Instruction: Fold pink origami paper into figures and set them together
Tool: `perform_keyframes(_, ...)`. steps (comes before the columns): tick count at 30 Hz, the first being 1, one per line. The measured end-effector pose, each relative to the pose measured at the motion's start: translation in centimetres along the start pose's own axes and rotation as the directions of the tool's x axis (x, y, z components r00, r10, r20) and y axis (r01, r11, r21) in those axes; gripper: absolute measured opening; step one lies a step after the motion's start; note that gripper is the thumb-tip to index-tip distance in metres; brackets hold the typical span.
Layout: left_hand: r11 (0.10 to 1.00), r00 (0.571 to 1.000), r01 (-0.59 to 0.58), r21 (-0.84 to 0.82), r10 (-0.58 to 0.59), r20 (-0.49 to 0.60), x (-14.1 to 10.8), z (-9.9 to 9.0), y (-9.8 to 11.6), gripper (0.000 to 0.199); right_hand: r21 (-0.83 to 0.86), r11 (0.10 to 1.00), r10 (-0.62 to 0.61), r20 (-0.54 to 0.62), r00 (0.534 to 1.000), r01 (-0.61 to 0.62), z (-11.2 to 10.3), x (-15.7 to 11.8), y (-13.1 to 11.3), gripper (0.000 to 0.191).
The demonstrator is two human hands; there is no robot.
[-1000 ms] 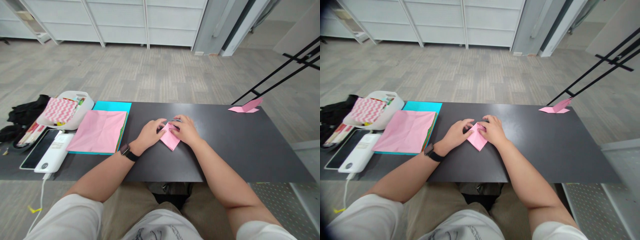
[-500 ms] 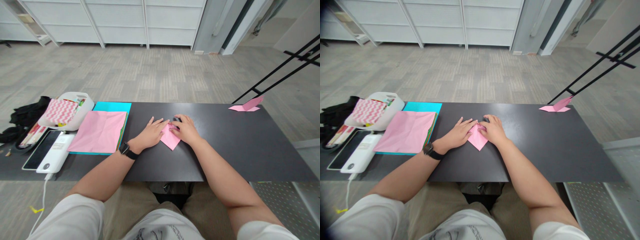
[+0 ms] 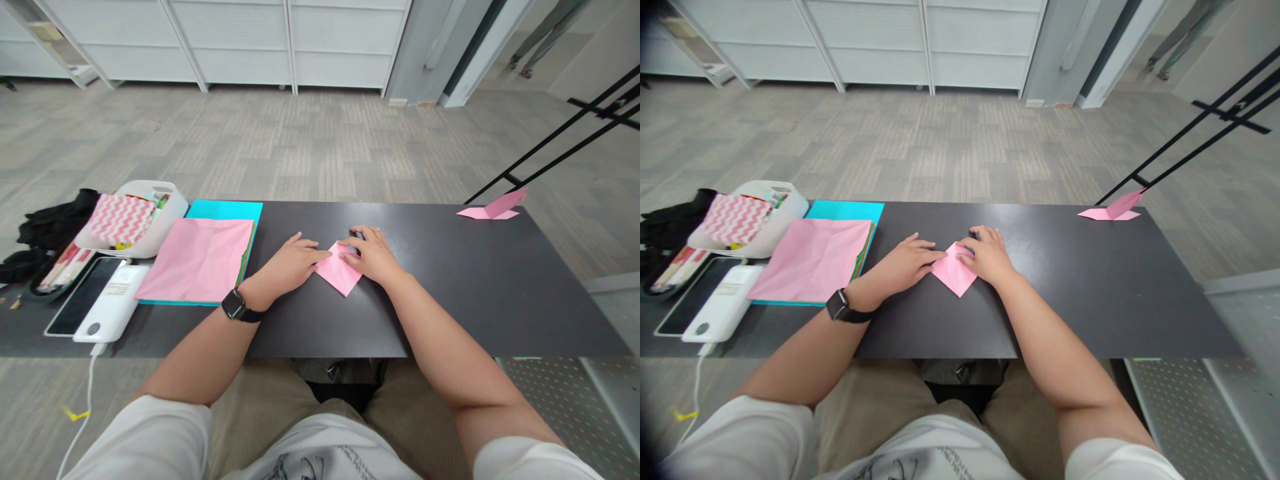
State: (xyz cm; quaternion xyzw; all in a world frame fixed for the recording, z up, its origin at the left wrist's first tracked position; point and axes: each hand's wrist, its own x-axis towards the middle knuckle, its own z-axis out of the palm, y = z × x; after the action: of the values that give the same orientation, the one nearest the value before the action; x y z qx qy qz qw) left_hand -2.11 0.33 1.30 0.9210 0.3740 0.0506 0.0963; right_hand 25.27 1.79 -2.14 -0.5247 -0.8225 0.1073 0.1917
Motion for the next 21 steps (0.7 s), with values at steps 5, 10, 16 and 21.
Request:
perform_keyframes(5,0.999,0.996,-0.039,0.025,0.037,0.08,-1.0,-1.6,-0.4,0.044,0.012,1.0,0.006,0.03,1.0,-0.007,-0.2,0.0,0.1,0.032)
perform_keyframes(10,0.994,0.998,-0.06,-0.087,0.063,0.03,-1.6,-3.0,-0.3,0.032,0.011,1.0,0.015,0.03,0.999,-0.015,-0.2,-0.1,0.0,0.032)
perform_keyframes(16,0.98,0.964,-0.017,-0.197,-0.037,-0.263,-0.2,-1.2,1.4,0.035,0.001,1.0,0.028,0.03,0.999,-0.028,-0.4,0.1,-0.4,0.031)
perform_keyframes(21,0.966,0.978,-0.04,-0.257,-0.014,-0.208,1.9,1.5,2.1,0.051,-0.016,1.0,0.013,-0.007,1.0,-0.013,-0.5,0.2,-0.6,0.023)
